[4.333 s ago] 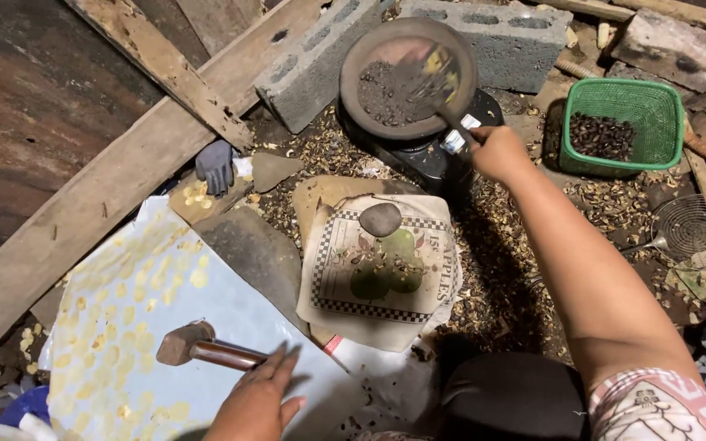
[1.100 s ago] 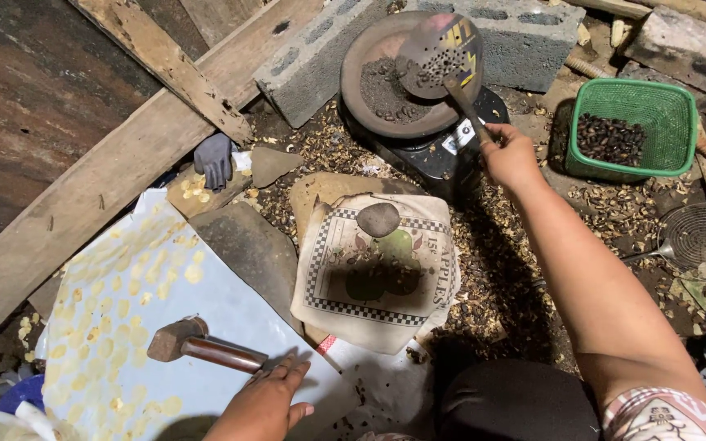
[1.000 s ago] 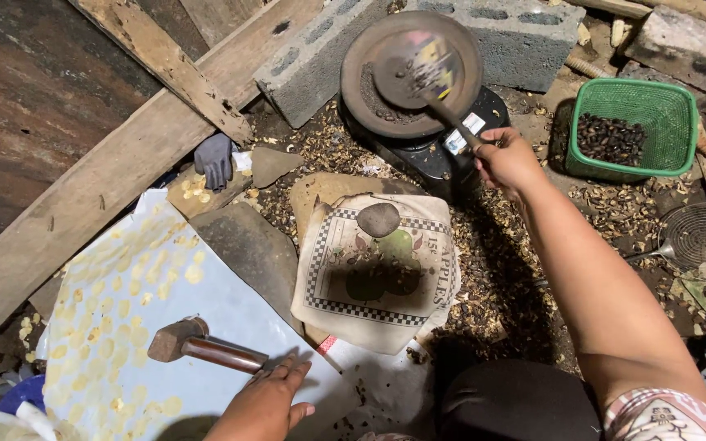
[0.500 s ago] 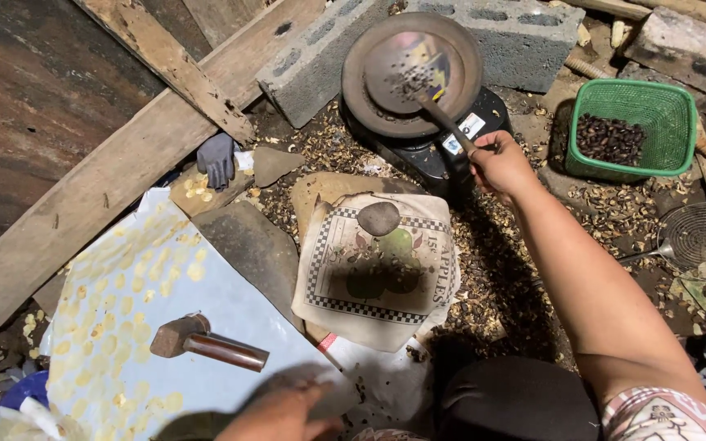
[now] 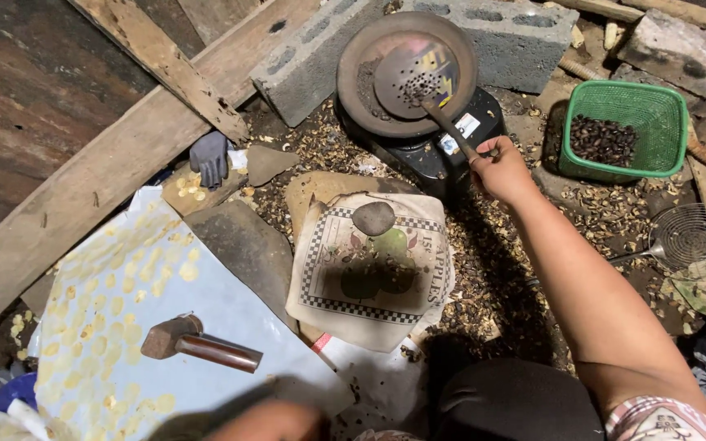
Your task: The person grinds cassava pieces on a flat stone using a smaller grinding stone. They then use a hammer to flatten the cassava on a white sheet. The person also stirs a pan on a portable gas stove and scrapes the contents into a bag.
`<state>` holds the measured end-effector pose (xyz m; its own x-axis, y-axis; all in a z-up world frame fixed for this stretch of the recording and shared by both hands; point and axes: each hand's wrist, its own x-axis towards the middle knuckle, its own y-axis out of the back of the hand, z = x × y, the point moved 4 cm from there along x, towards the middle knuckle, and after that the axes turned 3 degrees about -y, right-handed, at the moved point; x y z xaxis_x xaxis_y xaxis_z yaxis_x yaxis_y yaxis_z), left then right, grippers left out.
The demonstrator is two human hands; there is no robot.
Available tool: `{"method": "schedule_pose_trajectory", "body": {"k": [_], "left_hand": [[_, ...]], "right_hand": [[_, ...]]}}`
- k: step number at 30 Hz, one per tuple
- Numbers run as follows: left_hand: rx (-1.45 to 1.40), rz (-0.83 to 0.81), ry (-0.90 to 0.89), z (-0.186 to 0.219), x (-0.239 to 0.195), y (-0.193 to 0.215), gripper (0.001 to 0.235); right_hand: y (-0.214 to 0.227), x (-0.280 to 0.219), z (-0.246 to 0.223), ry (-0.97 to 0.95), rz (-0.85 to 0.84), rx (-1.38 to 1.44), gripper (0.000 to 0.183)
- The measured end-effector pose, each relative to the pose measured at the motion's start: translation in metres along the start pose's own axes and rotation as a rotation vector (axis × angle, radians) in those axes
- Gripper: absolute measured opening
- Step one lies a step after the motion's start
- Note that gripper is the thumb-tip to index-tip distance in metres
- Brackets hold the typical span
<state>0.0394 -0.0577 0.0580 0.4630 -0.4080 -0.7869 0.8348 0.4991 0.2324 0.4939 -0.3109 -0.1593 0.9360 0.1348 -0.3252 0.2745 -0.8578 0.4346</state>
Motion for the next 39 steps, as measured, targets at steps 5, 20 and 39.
{"method": "schedule_pose_trajectory", "body": {"k": [5,20,39], "left_hand": [[-0.164,0.166,-0.070,-0.106,0.160,0.042,0.038],[-1.467,0.736,-0.499,-0.084,0.263,0.223,0.047],[-2.175,0.610,-0.921,-0.096,0.276,0.249,0.057]], "right_hand": [[0.005,-0.024,-0.024,0.009,-0.018,0.061,0.029],[0.017,-0.041,-0.054,0.087,-0.049,-0.055,0.028],[0.034,-0.162,-0.180,0.318,-0.089,-0.610,0.030]]}}
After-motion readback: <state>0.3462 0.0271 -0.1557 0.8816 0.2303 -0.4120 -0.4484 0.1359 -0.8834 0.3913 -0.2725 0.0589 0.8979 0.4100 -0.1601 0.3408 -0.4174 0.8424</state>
